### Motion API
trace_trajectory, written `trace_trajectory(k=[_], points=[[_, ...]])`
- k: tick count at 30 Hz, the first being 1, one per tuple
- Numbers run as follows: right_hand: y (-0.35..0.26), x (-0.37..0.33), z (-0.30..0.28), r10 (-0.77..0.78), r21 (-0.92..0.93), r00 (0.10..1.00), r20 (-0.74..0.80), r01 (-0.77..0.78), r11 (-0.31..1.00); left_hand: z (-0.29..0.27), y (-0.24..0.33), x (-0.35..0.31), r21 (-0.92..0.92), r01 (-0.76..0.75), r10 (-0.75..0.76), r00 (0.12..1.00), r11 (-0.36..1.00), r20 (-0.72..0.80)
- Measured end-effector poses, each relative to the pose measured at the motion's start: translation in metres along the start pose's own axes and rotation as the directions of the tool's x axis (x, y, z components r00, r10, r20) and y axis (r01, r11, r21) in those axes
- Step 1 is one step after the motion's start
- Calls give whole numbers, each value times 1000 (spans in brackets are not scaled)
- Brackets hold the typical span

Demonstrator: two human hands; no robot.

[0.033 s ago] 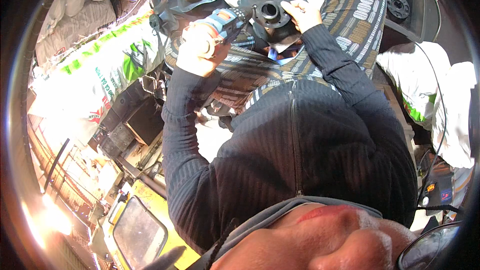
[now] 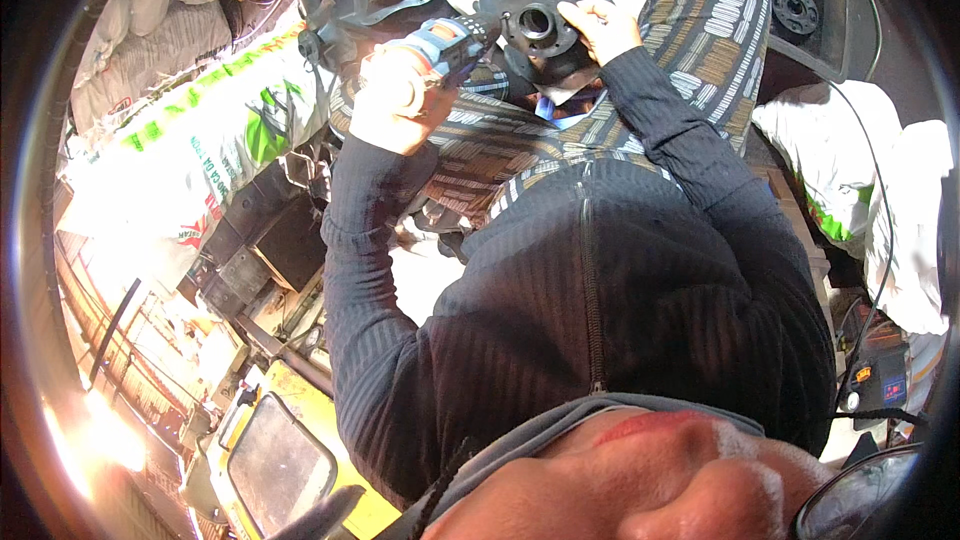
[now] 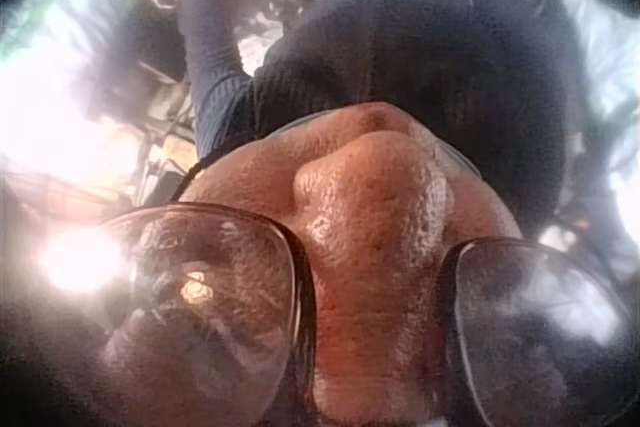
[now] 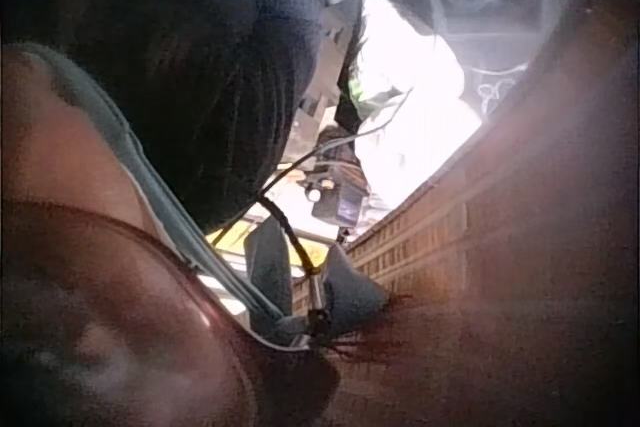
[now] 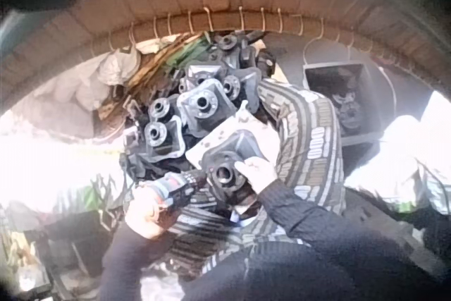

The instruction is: The person uses a cordless drill to make holes in dark plastic parts. They pick up parts from a pile, position them on a cushioned surface, drill holes, and then place the finished parts back into the pile.

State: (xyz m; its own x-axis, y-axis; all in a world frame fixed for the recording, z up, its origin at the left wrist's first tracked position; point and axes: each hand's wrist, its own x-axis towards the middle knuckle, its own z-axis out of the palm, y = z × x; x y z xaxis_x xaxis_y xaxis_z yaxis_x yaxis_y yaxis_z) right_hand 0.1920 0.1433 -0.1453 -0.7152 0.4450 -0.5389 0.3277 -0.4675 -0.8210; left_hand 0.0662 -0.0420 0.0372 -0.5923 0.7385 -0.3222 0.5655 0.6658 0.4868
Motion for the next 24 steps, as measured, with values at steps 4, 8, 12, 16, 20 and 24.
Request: trace_trajectory(k=[4,8,12,16,20,24], points=[[3,3,7,-11,184,999,34,4,983,-5,3,10,81,-100,97,994,992,42],[8,10,10,-60,91,998,-20,62,994,-3,6,12,-178,28,-19,998,984,53],[11,12,9,-71,-24,997,-25,71,997,-2,16,5,-262,116,-126,992,958,-19],[11,12,9,-85,-6,996,-35,84,996,-3,21,3,-406,333,-315,942,851,113],[9,12,8,-108,42,994,-36,109,993,-1,18,4,-415,287,-273,957,863,96],[12,12,5,-46,29,999,-11,46,999,0,14,5,-344,303,-281,953,889,113]])
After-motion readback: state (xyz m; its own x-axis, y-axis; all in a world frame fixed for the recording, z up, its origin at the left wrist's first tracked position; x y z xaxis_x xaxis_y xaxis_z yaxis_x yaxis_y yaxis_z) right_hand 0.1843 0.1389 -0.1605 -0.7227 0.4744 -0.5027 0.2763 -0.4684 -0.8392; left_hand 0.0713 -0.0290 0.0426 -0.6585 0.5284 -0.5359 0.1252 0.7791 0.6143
